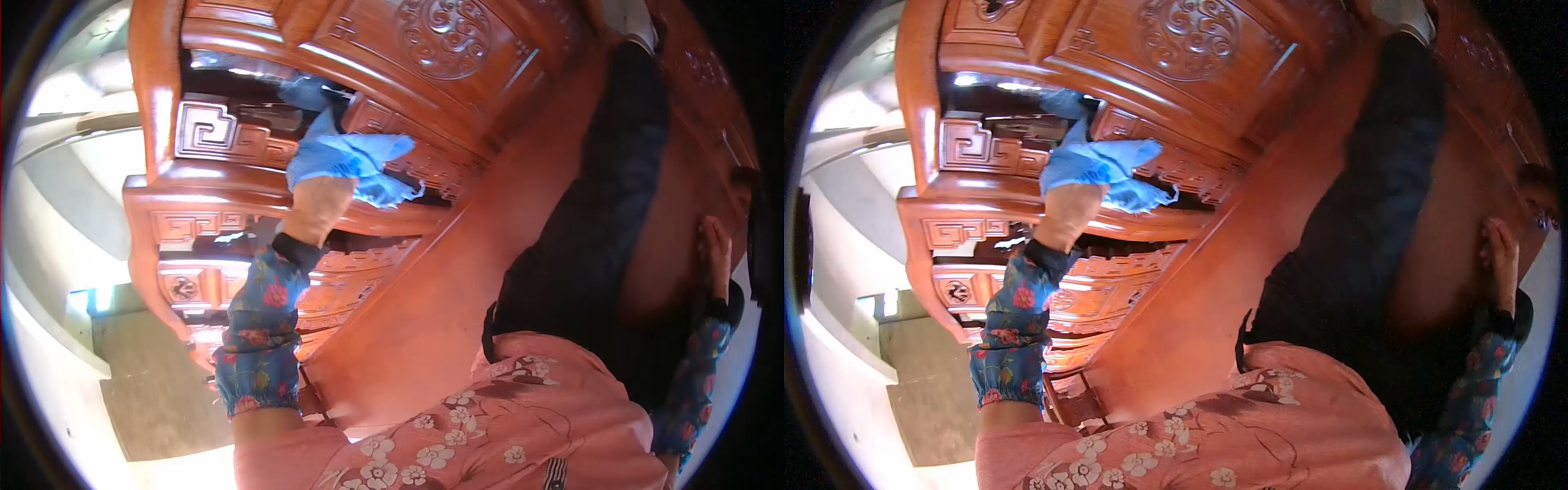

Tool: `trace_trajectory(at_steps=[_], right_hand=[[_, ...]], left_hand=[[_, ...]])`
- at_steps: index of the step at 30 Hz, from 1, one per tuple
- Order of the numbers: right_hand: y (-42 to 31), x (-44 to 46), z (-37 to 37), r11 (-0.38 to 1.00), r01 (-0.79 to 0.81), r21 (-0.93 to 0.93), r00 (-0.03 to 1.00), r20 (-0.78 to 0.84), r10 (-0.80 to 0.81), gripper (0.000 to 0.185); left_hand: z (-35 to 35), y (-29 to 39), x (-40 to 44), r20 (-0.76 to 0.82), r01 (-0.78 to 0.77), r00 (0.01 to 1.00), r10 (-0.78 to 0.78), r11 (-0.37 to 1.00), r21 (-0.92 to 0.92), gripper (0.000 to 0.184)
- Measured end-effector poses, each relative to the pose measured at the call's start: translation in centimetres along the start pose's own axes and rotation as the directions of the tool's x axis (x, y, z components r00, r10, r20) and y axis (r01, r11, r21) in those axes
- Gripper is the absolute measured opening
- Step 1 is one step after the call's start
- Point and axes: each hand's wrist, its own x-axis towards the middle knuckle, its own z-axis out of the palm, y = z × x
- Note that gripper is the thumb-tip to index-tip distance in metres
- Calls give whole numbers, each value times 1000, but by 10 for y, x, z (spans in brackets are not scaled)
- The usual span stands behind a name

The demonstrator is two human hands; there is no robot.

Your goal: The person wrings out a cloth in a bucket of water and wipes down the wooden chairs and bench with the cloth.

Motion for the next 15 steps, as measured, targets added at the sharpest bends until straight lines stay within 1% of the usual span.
trace_trajectory(at_steps=[1, 2, 3, 5, 6, 7, 9, 11, 13, 14, 15], right_hand=[[-3, -1, -4, 1000, -6, -21, 1000, -10, 6, 23], [-6, -1, -3, 998, 42, -48, 999, 20, -41, 23], [-10, -5, -2, 994, 86, -67, 995, 49, -83, 24], [-18, -9, -2, 996, 48, -75, 998, 43, -45, 24], [-17, -10, -4, 996, 37, -80, 998, 62, -32, 24], [-16, -7, -3, 996, 30, -81, 996, 83, -23, 25], [0, 0, -3, 993, 46, -108, 997, 72, -39, 26], [5, 4, -5, 999, 31, -38, 997, 66, -28, 23], [2, 1, -5, 998, 38, -43, 998, 43, -36, 23], [2, 0, -3, 998, 47, -38, 999, 24, -46, 23], [3, 1, -4, 998, 45, -40, 999, 23, -44, 23]], left_hand=[[9, -3, 4, 206, 29, 978, -31, 1000, 11, 18], [23, -11, 10, 277, -7, 961, -10, 998, 57, 28], [22, -10, 8, 279, -19, 960, 7, 999, 42, 28], [13, -10, 20, 404, 185, 903, -148, 981, -55, 41], [2, 3, 24, 447, 309, 860, -248, 949, -68, 48], [9, 10, 17, 424, 311, 881, -209, 932, -188, 53], [32, 36, 9, 356, 201, 932, -69, 915, -350, 50], [57, 71, 8, 180, -5, 980, 88, 910, -414, 39], [114, 91, 14, 176, -121, 965, 196, 923, -365, 41], [117, 106, 20, 176, -122, 964, 198, 922, -368, 41], [119, 122, 28, 267, 49, 962, 57, 926, -375, 39]])
